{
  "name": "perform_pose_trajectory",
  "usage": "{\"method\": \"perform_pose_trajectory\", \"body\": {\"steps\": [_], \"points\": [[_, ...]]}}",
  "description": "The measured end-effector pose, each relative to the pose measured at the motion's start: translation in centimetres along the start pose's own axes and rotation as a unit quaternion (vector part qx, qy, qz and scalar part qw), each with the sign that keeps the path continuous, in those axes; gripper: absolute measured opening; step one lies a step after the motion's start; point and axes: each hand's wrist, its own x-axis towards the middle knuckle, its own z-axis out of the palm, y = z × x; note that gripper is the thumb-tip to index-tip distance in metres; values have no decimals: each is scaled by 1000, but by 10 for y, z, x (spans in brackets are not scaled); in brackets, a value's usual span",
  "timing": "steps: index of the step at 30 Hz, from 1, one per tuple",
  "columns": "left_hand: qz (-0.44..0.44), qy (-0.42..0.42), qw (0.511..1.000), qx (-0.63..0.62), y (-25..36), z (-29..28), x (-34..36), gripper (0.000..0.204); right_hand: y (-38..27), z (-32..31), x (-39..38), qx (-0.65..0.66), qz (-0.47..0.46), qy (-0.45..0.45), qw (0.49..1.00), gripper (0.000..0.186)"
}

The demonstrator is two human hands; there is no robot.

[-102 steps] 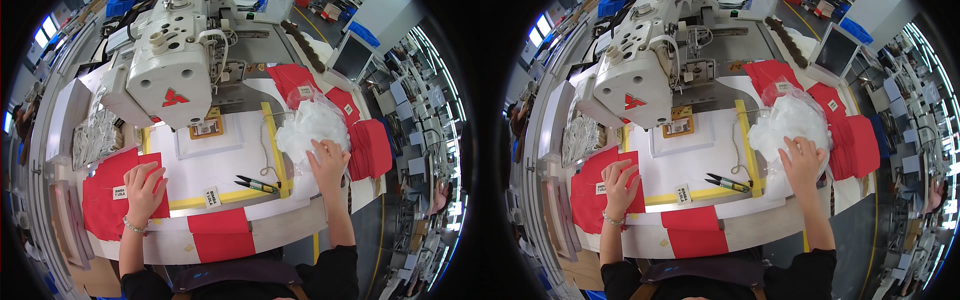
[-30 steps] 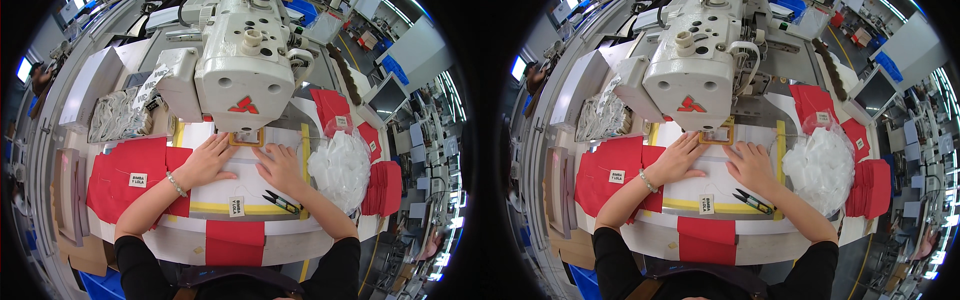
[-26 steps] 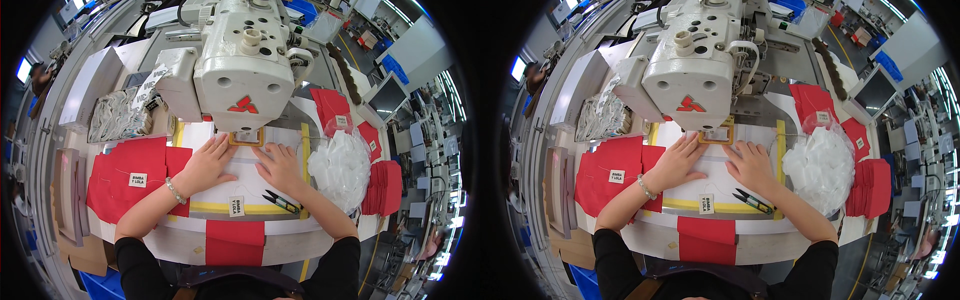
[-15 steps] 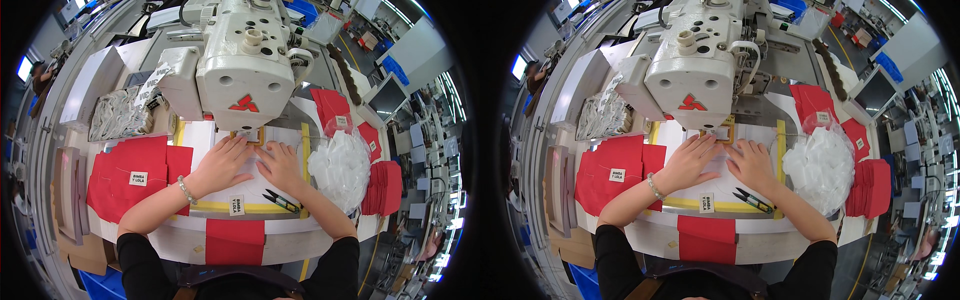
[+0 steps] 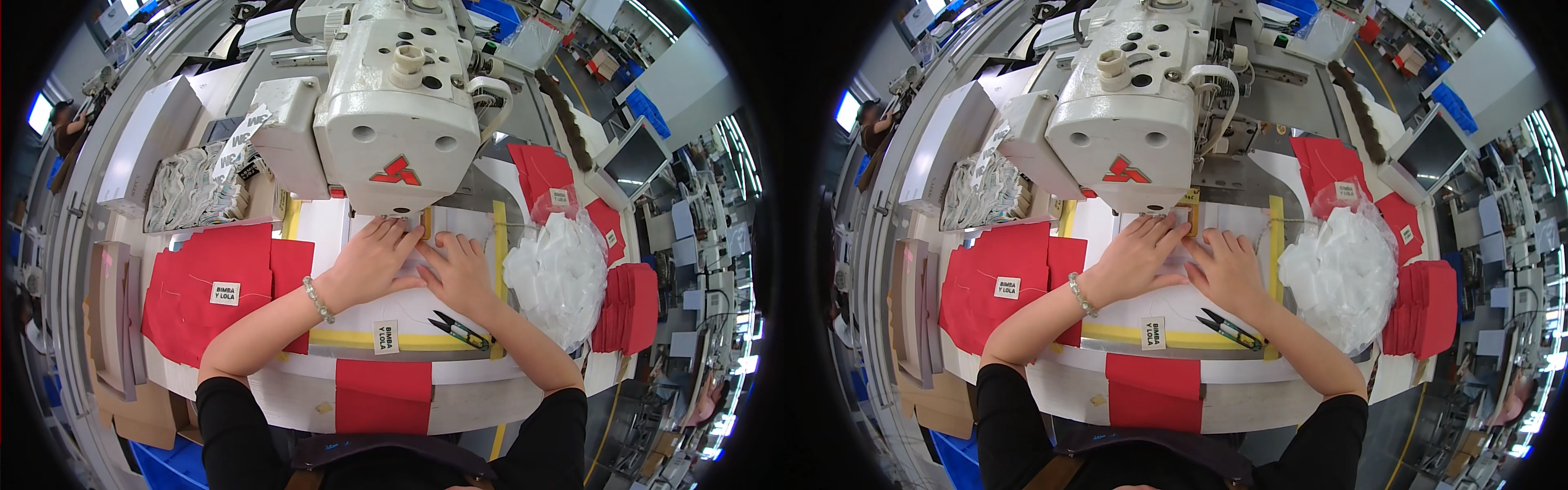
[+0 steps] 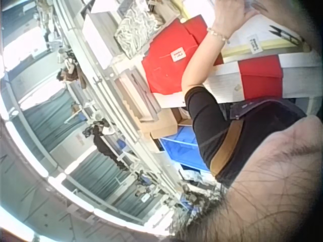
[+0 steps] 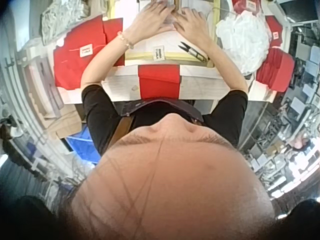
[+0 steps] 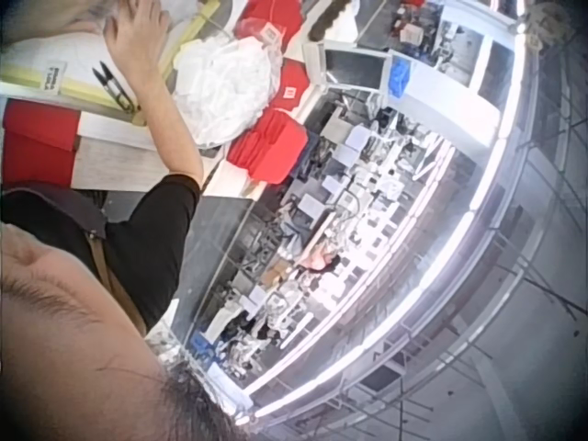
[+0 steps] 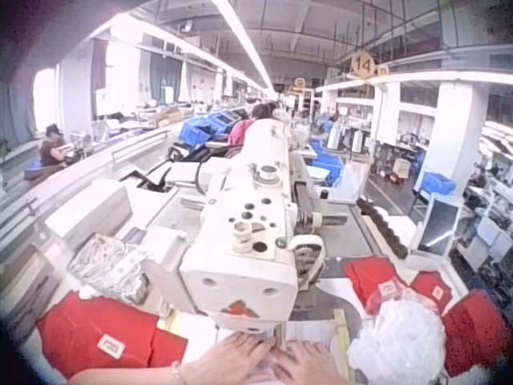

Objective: The person sews small white labels onto red fabric pieces using an industrial sewing machine. They repeatedly pick up a red fabric piece, place a label on it, align it under the needle, and sew it in place. After sewing, they cut the thread and move the finished piece aside before starting the next one.

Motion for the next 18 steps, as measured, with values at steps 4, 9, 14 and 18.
{"method": "perform_pose_trajectory", "body": {"steps": [4, 9, 14, 18], "points": [[-3, 10, 1000, -2, 0, 3, 2, 73, 1, 2, -2, 4, 2, -4, 1000, 42], [-20, 26, 999, -15, 2, 6, 7, 72, 1, 1, -2, 11, 2, -9, 1000, 44], [-18, 12, 1000, -20, -2, 5, 10, 68, -4, -7, -3, -2, 7, -11, 1000, 45], [-7, 34, 997, -66, -6, 0, 5, 59, -8, -18, -17, 2, 26, 3, 1000, 42]]}}
